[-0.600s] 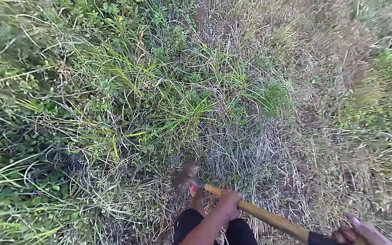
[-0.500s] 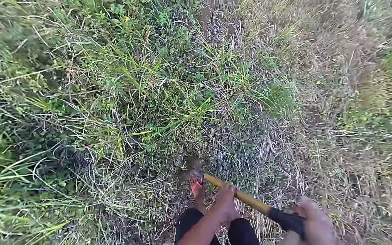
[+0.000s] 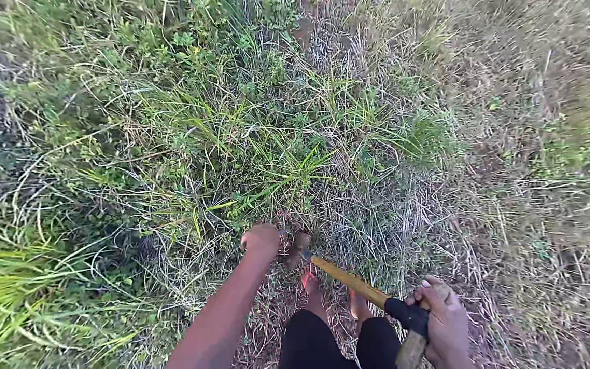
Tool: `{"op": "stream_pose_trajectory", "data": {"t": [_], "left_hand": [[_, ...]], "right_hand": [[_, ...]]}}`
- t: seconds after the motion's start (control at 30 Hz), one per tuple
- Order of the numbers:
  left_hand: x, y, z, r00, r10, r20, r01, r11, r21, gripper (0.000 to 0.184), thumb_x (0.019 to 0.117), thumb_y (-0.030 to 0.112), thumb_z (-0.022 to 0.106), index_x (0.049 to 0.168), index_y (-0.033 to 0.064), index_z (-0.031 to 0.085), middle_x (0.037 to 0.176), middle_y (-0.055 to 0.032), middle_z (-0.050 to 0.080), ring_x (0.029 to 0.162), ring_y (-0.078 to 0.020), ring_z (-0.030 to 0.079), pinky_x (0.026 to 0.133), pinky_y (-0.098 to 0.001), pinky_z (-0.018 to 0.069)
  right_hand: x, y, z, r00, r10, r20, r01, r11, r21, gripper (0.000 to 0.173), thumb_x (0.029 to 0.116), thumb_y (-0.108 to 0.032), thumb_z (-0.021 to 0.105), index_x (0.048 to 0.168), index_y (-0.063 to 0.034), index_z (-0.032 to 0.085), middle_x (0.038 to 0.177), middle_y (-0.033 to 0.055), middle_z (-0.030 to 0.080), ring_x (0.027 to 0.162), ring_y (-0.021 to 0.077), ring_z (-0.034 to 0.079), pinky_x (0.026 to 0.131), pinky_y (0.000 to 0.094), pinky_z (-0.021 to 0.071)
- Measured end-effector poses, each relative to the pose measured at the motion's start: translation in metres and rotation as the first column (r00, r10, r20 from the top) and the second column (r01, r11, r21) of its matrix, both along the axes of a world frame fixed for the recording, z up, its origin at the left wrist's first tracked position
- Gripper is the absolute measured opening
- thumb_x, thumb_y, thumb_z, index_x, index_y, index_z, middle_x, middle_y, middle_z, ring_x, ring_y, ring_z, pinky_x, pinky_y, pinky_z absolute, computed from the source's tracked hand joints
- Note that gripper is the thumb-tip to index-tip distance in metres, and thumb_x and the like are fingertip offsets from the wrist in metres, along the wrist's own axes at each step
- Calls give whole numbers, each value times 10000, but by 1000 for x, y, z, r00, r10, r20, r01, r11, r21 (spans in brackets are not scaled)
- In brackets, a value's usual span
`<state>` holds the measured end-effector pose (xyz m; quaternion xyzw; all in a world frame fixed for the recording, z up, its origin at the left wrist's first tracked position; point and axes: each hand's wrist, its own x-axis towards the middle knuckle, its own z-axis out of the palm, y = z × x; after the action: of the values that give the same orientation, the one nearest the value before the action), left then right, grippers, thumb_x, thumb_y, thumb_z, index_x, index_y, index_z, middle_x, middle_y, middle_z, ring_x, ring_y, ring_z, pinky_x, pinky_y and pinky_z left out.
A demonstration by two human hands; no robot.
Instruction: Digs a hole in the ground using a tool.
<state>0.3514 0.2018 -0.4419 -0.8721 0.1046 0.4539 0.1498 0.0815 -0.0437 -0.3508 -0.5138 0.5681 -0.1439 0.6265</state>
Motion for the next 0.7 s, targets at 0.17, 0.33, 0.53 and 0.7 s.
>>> {"op": "stream_pose_trajectory", "data": {"t": [0.17,0.33,0.53,0.7], "left_hand": [[-62,115,-16,977,186,-103,-168,972,161,356,948,184,643,1253,1,652,1230,-270,673,1130,-479,658,856,-686,548],[-130,241,18,940,325,-105,-301,933,195,307,981,222,600,1244,84,677,1186,-243,700,1101,-460,678,850,-692,548],[-157,354,96,898,439,-40,-416,874,250,331,1029,315,565,1152,58,733,1160,-275,704,1103,-490,668,876,-740,507],[-161,356,69,897,441,38,-422,824,378,322,934,265,668,1138,20,709,1165,-277,697,1101,-476,674,850,-687,554]], "right_hand": [[-6,-12,-6,1000,-8,12,8,1000,-1,291,1024,-117,546,1297,-19,521,680,29,602,532,153,631,531,335,601],[-4,-13,-4,999,-10,39,10,1000,18,286,1032,-108,530,1302,-19,507,684,15,598,540,141,630,548,325,603],[11,-7,0,998,31,60,-32,999,13,247,1039,-122,531,1266,-28,508,683,9,604,533,140,635,540,328,610],[24,-1,4,997,49,59,-50,999,11,233,1040,-118,523,1257,-34,499,682,9,599,535,141,632,544,329,607]]}}
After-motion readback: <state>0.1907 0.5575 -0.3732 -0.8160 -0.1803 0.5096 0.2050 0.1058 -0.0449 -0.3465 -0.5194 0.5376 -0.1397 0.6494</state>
